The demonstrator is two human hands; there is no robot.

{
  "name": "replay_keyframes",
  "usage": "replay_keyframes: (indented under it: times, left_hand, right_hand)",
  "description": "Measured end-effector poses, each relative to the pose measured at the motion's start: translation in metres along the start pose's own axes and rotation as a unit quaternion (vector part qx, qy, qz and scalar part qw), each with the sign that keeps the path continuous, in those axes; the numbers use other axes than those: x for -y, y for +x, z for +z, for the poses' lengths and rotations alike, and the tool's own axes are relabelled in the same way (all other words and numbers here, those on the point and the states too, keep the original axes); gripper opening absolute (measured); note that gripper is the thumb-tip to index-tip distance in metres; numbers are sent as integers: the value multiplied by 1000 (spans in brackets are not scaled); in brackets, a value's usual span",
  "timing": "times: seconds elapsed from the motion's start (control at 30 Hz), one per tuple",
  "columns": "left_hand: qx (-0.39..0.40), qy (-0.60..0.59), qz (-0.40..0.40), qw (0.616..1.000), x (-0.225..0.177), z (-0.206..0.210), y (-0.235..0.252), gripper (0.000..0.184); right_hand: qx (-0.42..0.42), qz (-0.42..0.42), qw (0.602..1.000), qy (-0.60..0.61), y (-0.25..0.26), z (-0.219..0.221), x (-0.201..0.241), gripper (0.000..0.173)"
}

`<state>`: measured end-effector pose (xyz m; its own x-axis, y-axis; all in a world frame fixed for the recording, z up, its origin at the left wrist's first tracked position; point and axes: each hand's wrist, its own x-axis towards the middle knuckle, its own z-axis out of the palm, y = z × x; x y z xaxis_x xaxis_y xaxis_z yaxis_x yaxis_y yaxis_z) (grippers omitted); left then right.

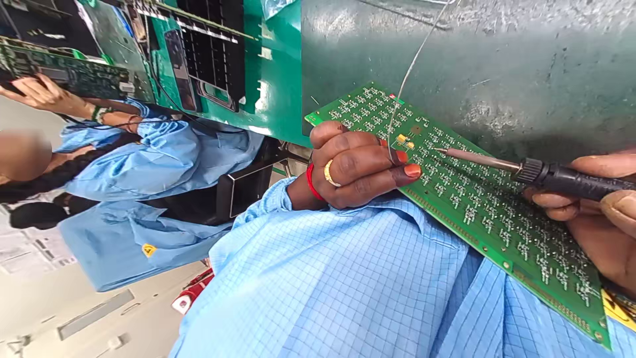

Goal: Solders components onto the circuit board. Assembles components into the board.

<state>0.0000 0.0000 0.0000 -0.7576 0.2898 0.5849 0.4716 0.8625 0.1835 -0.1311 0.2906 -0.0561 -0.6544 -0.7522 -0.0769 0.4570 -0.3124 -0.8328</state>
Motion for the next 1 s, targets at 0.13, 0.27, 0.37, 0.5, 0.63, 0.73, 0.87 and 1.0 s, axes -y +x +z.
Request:
replay_keyframes:
  times: [0.13, 0.27, 0.37, 0.5, 0.63, 0.73, 0.87, 1.0]
  left_hand:
    - [-3, 6, 0, 1000, 0, 0, 0, 15]
    - [-8, 0, -4, 1000, 0, 1, 1, 15]
    - [-14, 6, 3, 1000, 1, 1, 2, 15]
    - [-15, 1, 7, 1000, 2, 1, 1, 15]
    - [-27, 5, 9, 1000, 3, 3, 1, 15]
    - [-33, 8, 9, 999, 3, 4, -1, 17]
    - [-38, 8, 6, 999, 1, 6, -3, 19]
    - [-45, 7, 20, 999, 1, 6, -3, 19]
  right_hand:
    - [0, 1, 1000, 0, 1, 1, 2, 24]
    - [-5, -10, 1000, 9, 1, 1, 3, 25]
    - [-20, -20, 1000, 5, 0, 0, 5, 24]
    - [-25, -31, 999, 9, 1, 1, 6, 23]
    - [-25, -40, 999, 14, 0, 0, 4, 23]
    - [-24, -38, 999, 8, -1, -1, 4, 23]
    - [-20, -41, 999, 6, -3, -3, 2, 25]
    - [-20, -42, 999, 4, -3, -3, 2, 25]
